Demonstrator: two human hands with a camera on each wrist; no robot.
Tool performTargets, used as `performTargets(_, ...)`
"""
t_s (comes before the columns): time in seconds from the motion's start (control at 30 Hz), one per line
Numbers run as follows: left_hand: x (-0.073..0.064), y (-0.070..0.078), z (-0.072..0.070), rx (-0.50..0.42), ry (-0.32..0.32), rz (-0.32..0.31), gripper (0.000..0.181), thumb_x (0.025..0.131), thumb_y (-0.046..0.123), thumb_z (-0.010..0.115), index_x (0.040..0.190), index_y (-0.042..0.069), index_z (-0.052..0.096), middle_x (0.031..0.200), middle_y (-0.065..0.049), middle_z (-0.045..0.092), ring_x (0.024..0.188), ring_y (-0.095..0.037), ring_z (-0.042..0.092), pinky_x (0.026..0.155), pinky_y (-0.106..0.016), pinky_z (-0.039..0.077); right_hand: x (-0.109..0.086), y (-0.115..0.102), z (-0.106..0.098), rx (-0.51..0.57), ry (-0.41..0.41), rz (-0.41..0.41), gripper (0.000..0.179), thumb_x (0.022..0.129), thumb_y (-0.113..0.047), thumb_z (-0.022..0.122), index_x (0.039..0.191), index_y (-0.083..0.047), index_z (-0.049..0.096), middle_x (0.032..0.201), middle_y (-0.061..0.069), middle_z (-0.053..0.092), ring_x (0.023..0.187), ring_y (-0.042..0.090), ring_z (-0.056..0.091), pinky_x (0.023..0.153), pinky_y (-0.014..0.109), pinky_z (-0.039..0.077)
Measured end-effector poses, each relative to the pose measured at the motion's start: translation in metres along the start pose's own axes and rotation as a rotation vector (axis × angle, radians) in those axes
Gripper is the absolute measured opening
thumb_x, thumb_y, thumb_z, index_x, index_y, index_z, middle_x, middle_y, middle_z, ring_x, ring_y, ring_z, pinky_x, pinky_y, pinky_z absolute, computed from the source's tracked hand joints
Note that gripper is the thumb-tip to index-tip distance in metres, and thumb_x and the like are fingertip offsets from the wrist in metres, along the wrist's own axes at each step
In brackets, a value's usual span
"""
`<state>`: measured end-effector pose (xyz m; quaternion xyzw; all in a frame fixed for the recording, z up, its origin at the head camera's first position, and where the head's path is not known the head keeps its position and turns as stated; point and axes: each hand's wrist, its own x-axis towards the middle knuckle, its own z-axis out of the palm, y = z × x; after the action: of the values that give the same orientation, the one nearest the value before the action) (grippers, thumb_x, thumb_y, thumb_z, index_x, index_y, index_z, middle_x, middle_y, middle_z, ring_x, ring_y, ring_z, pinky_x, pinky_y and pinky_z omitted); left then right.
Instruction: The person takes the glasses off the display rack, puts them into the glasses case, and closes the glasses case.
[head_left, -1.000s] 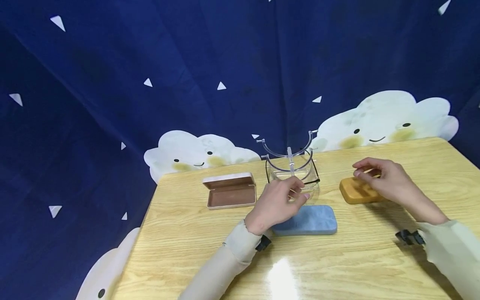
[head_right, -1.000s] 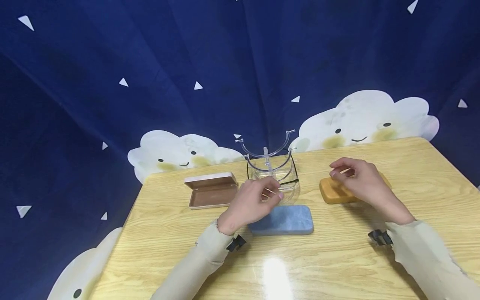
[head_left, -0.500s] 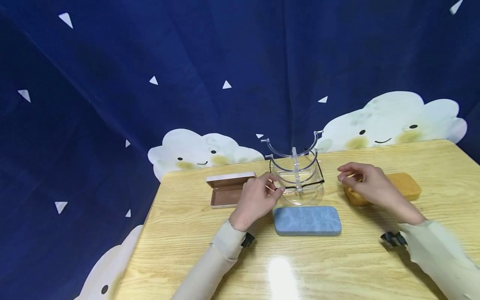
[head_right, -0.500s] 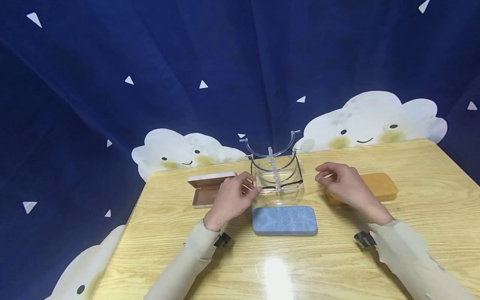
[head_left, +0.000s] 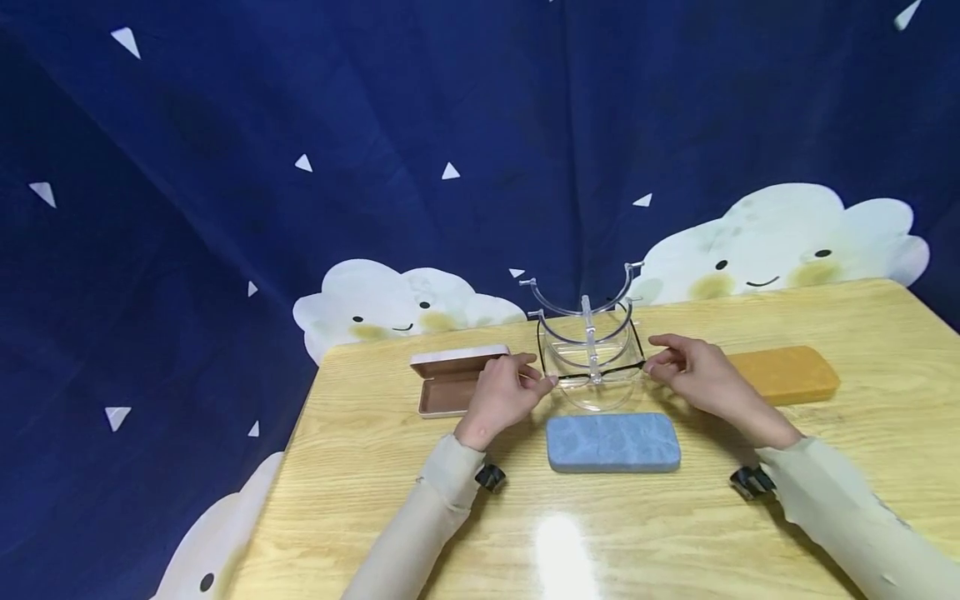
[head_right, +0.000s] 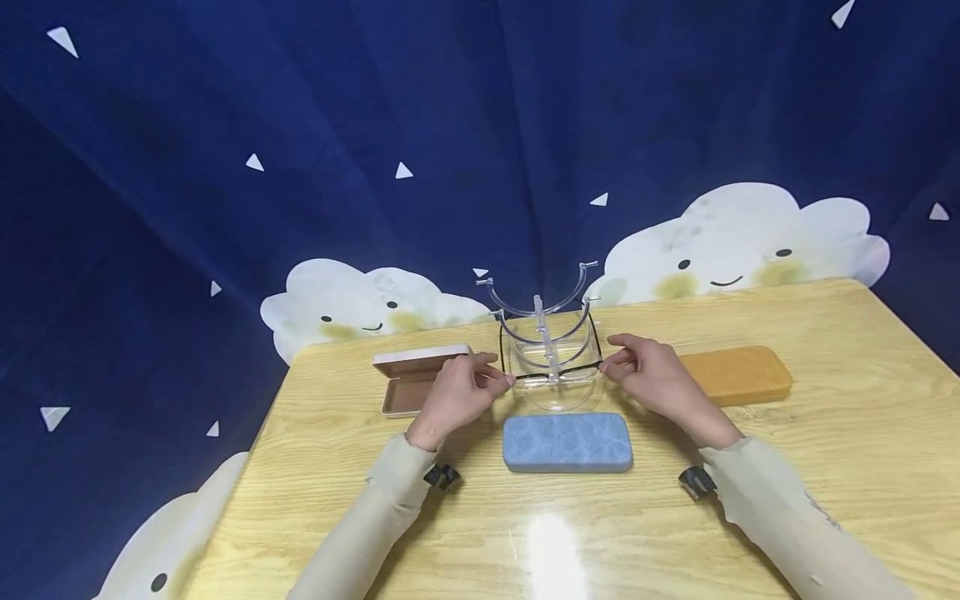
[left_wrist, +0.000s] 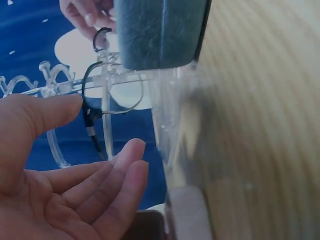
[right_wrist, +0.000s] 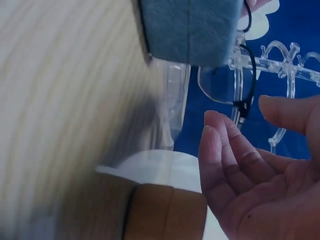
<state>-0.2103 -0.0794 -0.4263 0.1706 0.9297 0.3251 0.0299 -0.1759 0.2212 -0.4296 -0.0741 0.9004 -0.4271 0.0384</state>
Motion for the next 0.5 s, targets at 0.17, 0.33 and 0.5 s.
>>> performTargets(0.17,0.002,-0.002,0.0037,-0.012,0.007,0.035,0.049,0.096,0.035,0.075,0.134,0.004,0.069,0.098,-0.002,0.083,0.081,-0.008,0.078,0.082,-0.026,0.062,0.0013,-0.0009,0.0045,0.018,-0.003,-0.007,0.062,0.103,-0.014,0.063,0.153,0.014,0.038,0.124,0.029,0.071,0.09,0.022,0.073,0.07,0.022,0.057)
performTargets(0.33,0.0016,-0.0027,0.0053,-0.05,0.026,0.039,0.049,0.096,0.032,0.076,0.133,0.0,0.069,0.098,-0.005,0.083,0.08,-0.01,0.078,0.079,-0.026,0.063,0.002,-0.0005,0.0069,0.039,0.009,-0.019,0.065,0.102,-0.012,0.063,0.154,0.015,0.034,0.123,0.029,0.072,0.09,0.022,0.073,0.069,0.021,0.057)
performTargets(0.5,0.0023,-0.0029,0.0064,-0.1,0.044,0.048,0.053,0.096,0.026,0.076,0.137,-0.005,0.064,0.099,-0.007,0.083,0.08,-0.012,0.079,0.083,-0.028,0.063,0.0032,0.0018,0.0082,0.041,0.006,-0.023,0.066,0.103,-0.013,0.064,0.153,0.016,0.034,0.125,0.03,0.071,0.089,0.022,0.074,0.069,0.021,0.057)
